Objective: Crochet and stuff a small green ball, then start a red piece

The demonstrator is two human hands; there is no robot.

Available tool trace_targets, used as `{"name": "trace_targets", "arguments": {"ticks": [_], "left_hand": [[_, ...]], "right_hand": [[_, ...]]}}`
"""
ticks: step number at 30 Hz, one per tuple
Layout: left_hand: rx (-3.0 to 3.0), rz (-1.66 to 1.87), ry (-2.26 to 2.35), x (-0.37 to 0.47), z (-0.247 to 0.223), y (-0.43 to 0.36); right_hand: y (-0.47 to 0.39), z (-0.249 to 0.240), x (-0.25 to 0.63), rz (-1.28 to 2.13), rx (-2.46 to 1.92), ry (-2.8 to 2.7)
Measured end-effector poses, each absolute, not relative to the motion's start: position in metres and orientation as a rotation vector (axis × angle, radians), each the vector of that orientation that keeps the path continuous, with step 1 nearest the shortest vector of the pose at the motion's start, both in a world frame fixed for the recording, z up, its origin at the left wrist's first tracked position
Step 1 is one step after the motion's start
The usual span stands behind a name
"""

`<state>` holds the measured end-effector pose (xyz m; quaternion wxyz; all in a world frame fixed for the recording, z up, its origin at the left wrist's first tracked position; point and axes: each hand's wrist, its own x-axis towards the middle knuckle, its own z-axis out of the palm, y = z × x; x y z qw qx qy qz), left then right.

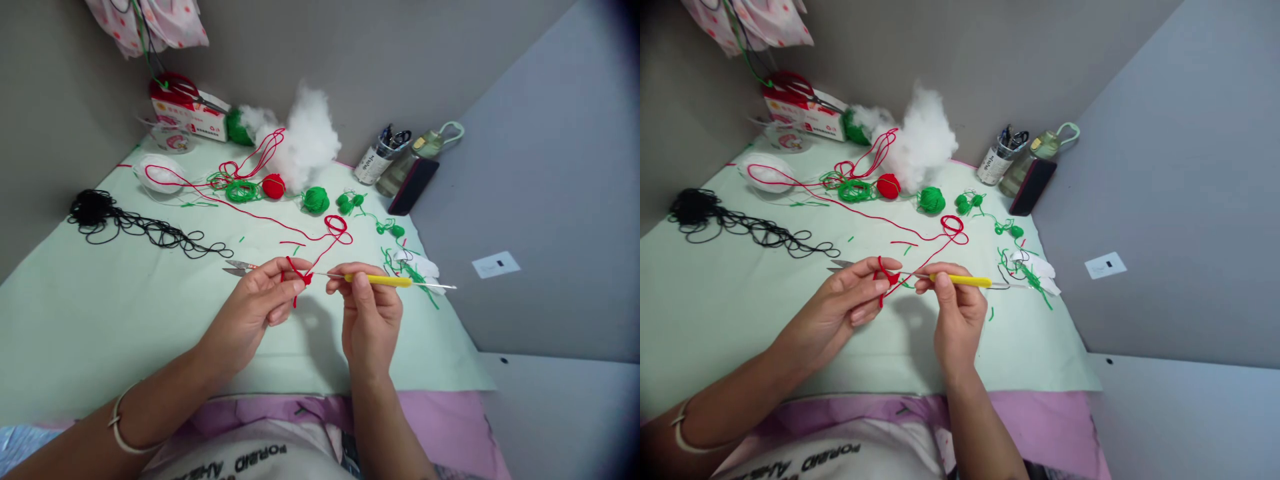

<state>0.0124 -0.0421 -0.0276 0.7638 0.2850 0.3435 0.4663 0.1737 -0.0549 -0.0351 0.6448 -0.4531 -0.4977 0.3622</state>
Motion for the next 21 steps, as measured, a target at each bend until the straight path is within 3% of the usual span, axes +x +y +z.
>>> {"name": "trace_targets", "arguments": {"ticks": [21], "left_hand": [[0.550, 0.972, 0.709, 0.0125, -0.0310, -0.0403]], "right_hand": [[-0.0615, -0.0358, 0.1747, 0.829, -0.944, -1.139]]}}
